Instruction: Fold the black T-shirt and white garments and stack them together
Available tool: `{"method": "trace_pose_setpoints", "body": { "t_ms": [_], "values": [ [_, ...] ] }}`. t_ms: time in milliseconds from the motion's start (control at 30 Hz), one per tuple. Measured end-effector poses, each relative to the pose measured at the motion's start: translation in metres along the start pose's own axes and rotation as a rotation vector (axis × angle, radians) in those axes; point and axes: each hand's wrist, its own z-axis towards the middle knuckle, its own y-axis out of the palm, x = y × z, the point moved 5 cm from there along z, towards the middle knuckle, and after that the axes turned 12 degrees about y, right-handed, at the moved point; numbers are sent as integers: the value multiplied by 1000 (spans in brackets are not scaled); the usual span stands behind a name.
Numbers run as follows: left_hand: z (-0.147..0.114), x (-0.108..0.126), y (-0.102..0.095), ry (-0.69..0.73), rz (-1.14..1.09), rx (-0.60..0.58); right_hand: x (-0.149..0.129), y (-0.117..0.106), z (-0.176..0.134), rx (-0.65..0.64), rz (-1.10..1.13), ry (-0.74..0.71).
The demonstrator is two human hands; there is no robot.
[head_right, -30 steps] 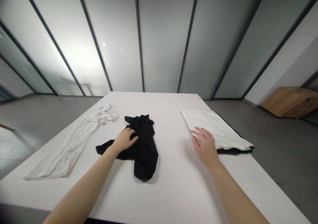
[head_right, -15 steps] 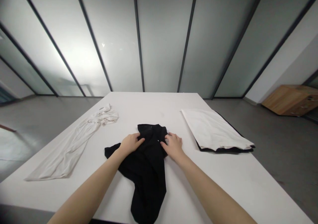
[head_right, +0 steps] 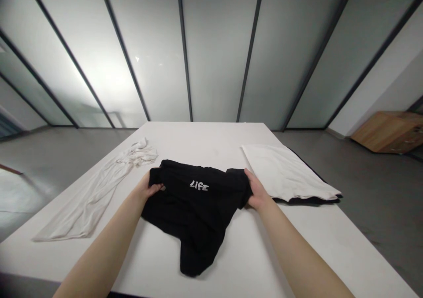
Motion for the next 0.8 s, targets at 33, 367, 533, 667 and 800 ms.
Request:
{"method": "trace_pose_setpoints", "body": {
  "t_ms": [33,367,533,667,800],
  "values": [
    [-3,0,0,-39,0,-20,5,0,-2,-6,-49,63],
    [-35,-2,18,-313,-19,-416,22,7,-11,-36,-98,274],
    [-13,-6,11,-247,-92,-109,9,-5,6,38,-51,133],
    [-7,-6,11,-182,-140,25,9,-1,7,30,-25,92],
    [-13,1,20,-145,-253,3,12,11,-1,-75,-3,60]
  ]
}}
